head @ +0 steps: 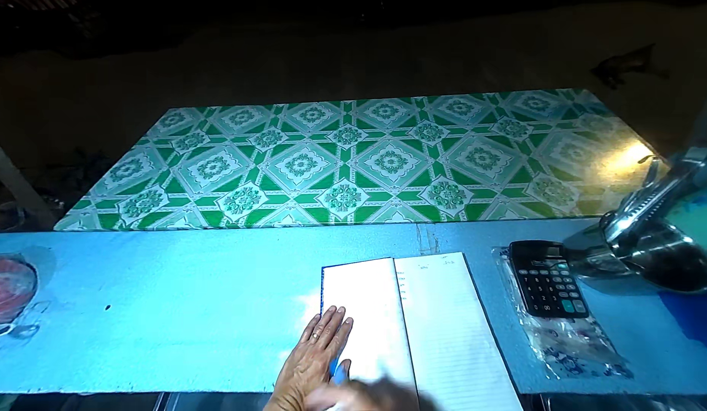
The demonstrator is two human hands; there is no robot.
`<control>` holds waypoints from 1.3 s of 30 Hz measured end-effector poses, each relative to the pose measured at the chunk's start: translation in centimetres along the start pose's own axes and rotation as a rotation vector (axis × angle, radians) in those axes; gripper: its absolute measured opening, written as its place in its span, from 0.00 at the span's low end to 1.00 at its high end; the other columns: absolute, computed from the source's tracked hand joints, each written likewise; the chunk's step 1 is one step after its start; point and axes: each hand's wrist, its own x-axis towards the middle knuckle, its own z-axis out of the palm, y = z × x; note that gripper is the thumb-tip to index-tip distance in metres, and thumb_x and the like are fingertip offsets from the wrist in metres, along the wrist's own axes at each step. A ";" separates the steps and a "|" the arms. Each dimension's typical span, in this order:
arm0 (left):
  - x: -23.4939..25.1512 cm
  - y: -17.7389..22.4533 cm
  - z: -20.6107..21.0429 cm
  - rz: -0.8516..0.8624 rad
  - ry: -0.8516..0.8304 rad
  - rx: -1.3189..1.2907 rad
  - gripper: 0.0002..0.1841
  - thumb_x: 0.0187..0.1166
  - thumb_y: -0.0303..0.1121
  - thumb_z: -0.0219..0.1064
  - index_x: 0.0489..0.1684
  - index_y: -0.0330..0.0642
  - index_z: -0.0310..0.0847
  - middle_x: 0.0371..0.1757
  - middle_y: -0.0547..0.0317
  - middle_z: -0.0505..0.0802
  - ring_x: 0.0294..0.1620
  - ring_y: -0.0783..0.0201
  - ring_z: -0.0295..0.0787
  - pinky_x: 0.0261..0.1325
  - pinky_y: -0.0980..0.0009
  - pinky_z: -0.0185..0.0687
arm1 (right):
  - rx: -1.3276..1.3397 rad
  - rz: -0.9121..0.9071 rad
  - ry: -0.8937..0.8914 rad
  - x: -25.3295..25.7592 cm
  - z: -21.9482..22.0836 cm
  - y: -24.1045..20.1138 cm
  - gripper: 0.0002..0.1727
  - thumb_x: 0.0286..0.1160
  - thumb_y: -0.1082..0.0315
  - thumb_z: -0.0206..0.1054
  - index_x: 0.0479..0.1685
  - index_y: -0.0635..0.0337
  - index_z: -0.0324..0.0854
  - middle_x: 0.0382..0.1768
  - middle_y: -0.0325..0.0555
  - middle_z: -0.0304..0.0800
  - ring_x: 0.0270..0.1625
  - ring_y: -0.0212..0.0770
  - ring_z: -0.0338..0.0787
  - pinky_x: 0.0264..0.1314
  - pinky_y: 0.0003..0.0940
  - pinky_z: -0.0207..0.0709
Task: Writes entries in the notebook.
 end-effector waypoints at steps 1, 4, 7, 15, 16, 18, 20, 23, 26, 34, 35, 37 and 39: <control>0.0 0.0 0.0 0.004 -0.005 0.006 0.39 0.85 0.64 0.34 0.85 0.50 0.71 0.87 0.53 0.75 0.90 0.51 0.65 0.87 0.46 0.59 | 0.023 0.055 0.064 0.9 -2.4 1.0 0.25 0.90 0.58 0.50 0.54 0.74 0.84 0.46 0.53 0.96 0.48 0.40 0.96 0.55 0.39 0.90; -0.1 -0.1 0.2 0.002 0.013 0.003 0.36 0.84 0.58 0.37 0.86 0.52 0.71 0.87 0.55 0.75 0.90 0.53 0.64 0.89 0.48 0.58 | -0.119 0.108 0.263 4.1 -8.8 4.6 0.36 0.96 0.51 0.37 0.60 0.75 0.85 0.33 0.41 0.92 0.32 0.29 0.89 0.35 0.26 0.86; -0.1 0.0 0.1 0.002 0.006 0.005 0.35 0.84 0.57 0.38 0.86 0.53 0.70 0.88 0.55 0.75 0.91 0.53 0.64 0.89 0.48 0.57 | -0.222 0.071 0.282 5.5 -12.5 7.6 0.33 0.96 0.55 0.39 0.48 0.65 0.92 0.31 0.37 0.91 0.30 0.25 0.86 0.33 0.19 0.83; -0.2 -0.2 0.4 0.007 0.016 0.030 0.35 0.83 0.57 0.37 0.86 0.53 0.69 0.88 0.56 0.75 0.91 0.55 0.63 0.90 0.50 0.56 | -0.196 0.080 0.303 4.8 -14.3 10.7 0.12 0.81 0.65 0.65 0.37 0.62 0.91 0.25 0.34 0.89 0.23 0.23 0.82 0.26 0.17 0.78; -0.2 -0.1 0.4 0.004 0.013 0.024 0.35 0.83 0.57 0.37 0.87 0.54 0.69 0.88 0.56 0.74 0.91 0.55 0.62 0.90 0.50 0.55 | -0.180 0.082 0.303 4.7 -14.3 10.6 0.10 0.78 0.68 0.66 0.39 0.63 0.91 0.27 0.35 0.90 0.23 0.24 0.83 0.26 0.18 0.79; -0.2 -0.2 0.4 0.004 0.018 0.019 0.35 0.84 0.57 0.37 0.87 0.54 0.69 0.88 0.56 0.75 0.91 0.55 0.62 0.90 0.50 0.55 | -0.176 0.092 0.305 4.6 -14.3 10.6 0.08 0.72 0.70 0.68 0.41 0.63 0.91 0.28 0.36 0.91 0.23 0.23 0.82 0.24 0.18 0.78; -0.2 -0.2 0.4 0.007 0.021 0.021 0.35 0.84 0.57 0.37 0.87 0.53 0.69 0.88 0.56 0.75 0.92 0.55 0.62 0.90 0.51 0.55 | -0.171 0.090 0.303 4.6 -14.2 10.6 0.08 0.69 0.72 0.67 0.41 0.64 0.91 0.28 0.35 0.91 0.23 0.22 0.81 0.24 0.16 0.76; -0.2 -0.2 0.5 0.013 0.033 0.027 0.35 0.83 0.57 0.38 0.86 0.53 0.70 0.87 0.56 0.75 0.91 0.55 0.63 0.90 0.51 0.56 | -0.177 0.091 0.312 4.5 -14.1 10.5 0.09 0.65 0.75 0.66 0.40 0.65 0.90 0.27 0.34 0.91 0.22 0.19 0.80 0.24 0.14 0.75; -0.2 -0.2 0.4 0.010 0.028 0.030 0.35 0.84 0.57 0.38 0.86 0.53 0.70 0.87 0.56 0.75 0.91 0.55 0.63 0.90 0.51 0.55 | -0.216 0.115 0.295 4.5 -14.0 10.5 0.08 0.64 0.74 0.67 0.38 0.65 0.91 0.24 0.34 0.90 0.20 0.18 0.80 0.22 0.14 0.74; -0.2 -0.2 0.3 -0.002 0.014 0.012 0.35 0.84 0.57 0.38 0.86 0.53 0.70 0.88 0.56 0.75 0.91 0.55 0.62 0.91 0.51 0.54 | -0.467 0.098 0.203 4.1 -14.2 11.5 0.07 0.64 0.64 0.70 0.32 0.55 0.93 0.22 0.29 0.88 0.22 0.17 0.80 0.25 0.15 0.75; -0.2 -0.2 0.3 -0.001 0.016 0.014 0.35 0.84 0.57 0.38 0.86 0.53 0.70 0.88 0.56 0.75 0.91 0.56 0.62 0.91 0.51 0.54 | -0.481 0.102 0.201 4.1 -14.2 11.5 0.07 0.64 0.64 0.70 0.31 0.54 0.93 0.21 0.29 0.88 0.22 0.17 0.79 0.25 0.15 0.74; -0.2 -0.2 0.4 0.005 0.023 0.018 0.35 0.84 0.57 0.38 0.86 0.53 0.70 0.87 0.56 0.75 0.91 0.56 0.63 0.90 0.51 0.54 | -0.498 0.111 0.197 4.2 -14.1 11.3 0.07 0.64 0.63 0.70 0.31 0.53 0.94 0.21 0.28 0.87 0.21 0.16 0.78 0.24 0.14 0.73; -0.3 -0.2 0.5 0.007 0.021 0.018 0.35 0.84 0.57 0.38 0.87 0.54 0.69 0.88 0.56 0.74 0.92 0.56 0.62 0.91 0.51 0.53 | -0.520 0.116 0.189 4.3 -14.1 11.2 0.07 0.64 0.63 0.70 0.31 0.53 0.94 0.21 0.28 0.88 0.22 0.16 0.78 0.25 0.14 0.73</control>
